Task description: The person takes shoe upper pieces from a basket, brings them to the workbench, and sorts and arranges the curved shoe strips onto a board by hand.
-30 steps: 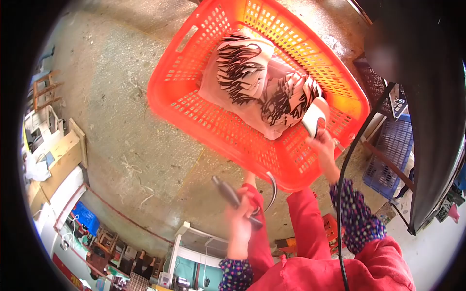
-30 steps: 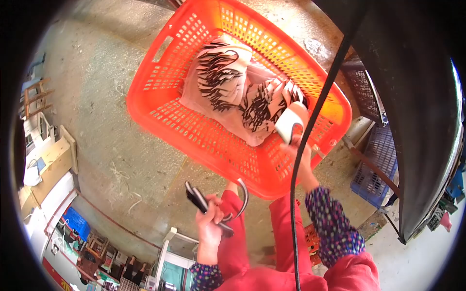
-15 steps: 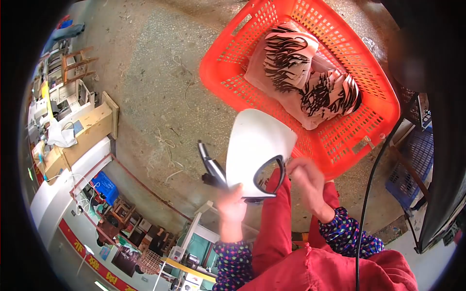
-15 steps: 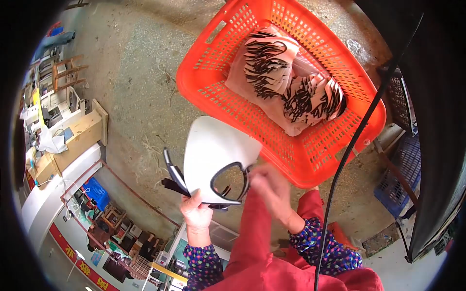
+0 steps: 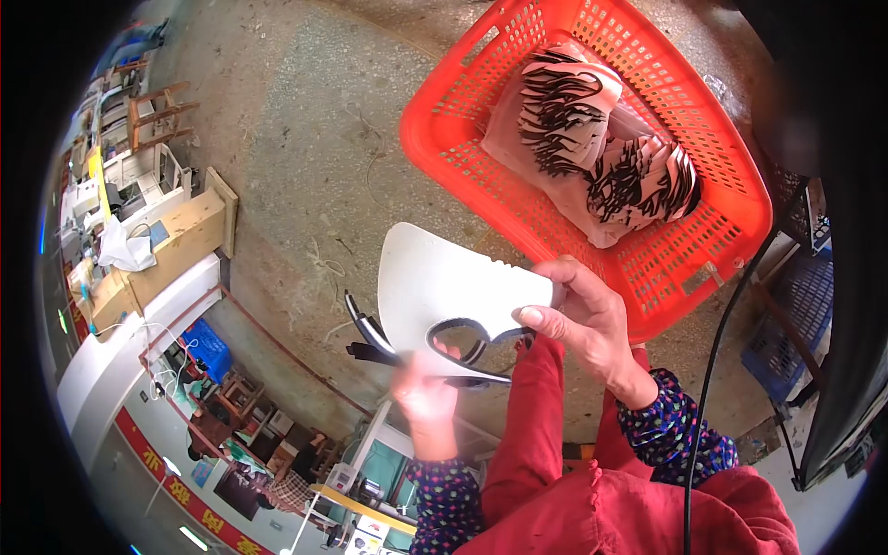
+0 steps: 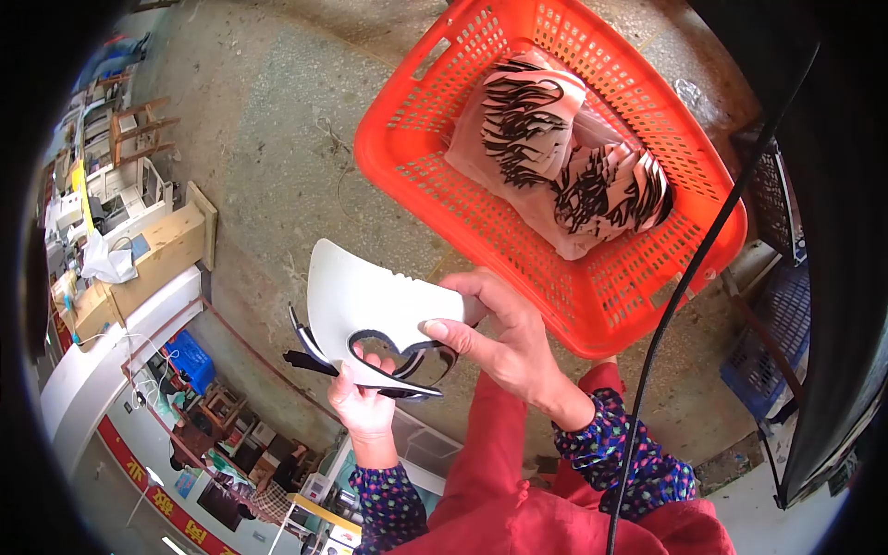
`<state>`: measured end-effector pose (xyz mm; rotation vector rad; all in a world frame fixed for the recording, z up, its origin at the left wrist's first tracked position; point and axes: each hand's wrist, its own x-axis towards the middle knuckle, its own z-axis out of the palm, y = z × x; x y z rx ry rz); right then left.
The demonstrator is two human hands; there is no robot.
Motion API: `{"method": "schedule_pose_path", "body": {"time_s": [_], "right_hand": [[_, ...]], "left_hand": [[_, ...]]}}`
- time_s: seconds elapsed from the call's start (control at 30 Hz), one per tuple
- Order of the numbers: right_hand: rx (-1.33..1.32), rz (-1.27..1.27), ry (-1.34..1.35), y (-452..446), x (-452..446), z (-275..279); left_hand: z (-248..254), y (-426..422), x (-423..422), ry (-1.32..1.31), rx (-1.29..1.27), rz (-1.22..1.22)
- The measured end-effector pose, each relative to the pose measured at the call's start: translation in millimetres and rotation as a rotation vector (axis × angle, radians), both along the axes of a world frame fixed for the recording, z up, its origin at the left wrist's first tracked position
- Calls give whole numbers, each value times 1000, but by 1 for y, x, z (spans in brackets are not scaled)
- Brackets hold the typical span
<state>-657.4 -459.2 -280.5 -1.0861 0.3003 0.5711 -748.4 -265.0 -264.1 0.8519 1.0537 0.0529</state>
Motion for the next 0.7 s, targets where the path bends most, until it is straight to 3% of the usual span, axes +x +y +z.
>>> {"method": "schedule_pose_path", "body": {"time_s": [0.7], "right_hand": [[30,5,-27,-19,-5,-8]], "left_hand": [[-18,-8,-8,-7,-60,-13]]}}
